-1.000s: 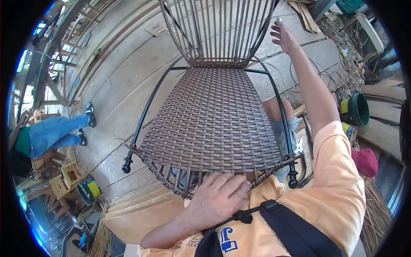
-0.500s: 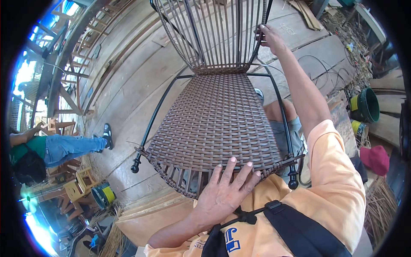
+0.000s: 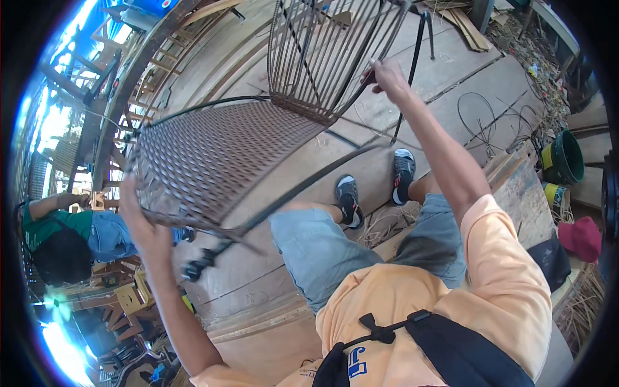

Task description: Weaving synthetic rattan strips onto a metal chair frame.

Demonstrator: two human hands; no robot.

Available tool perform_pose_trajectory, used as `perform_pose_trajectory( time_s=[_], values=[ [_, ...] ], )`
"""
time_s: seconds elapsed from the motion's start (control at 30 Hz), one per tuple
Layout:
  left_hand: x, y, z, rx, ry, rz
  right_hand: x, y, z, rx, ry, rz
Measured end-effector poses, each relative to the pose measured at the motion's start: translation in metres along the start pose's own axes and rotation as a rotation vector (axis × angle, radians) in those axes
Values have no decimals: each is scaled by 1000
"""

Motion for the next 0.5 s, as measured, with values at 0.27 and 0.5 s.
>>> perform_pose_trajectory(
  time_s=[0.27,0.5],
  values=[
    [49,126,-75,-106,-178,-52,6,-48,24,137,390,67],
    [35,168,42,316,43,6,-39,-58,57,240,566,152]
  ],
)
Point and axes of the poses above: each hand's wrist, its own y-axis towards the middle knuckle, its own x-axis out of the palm, z = x × y, the point moved 9 cm from there along y, towards the middle knuckle, and after that the axes turned 9 degrees about z, right-handed, at the moved point
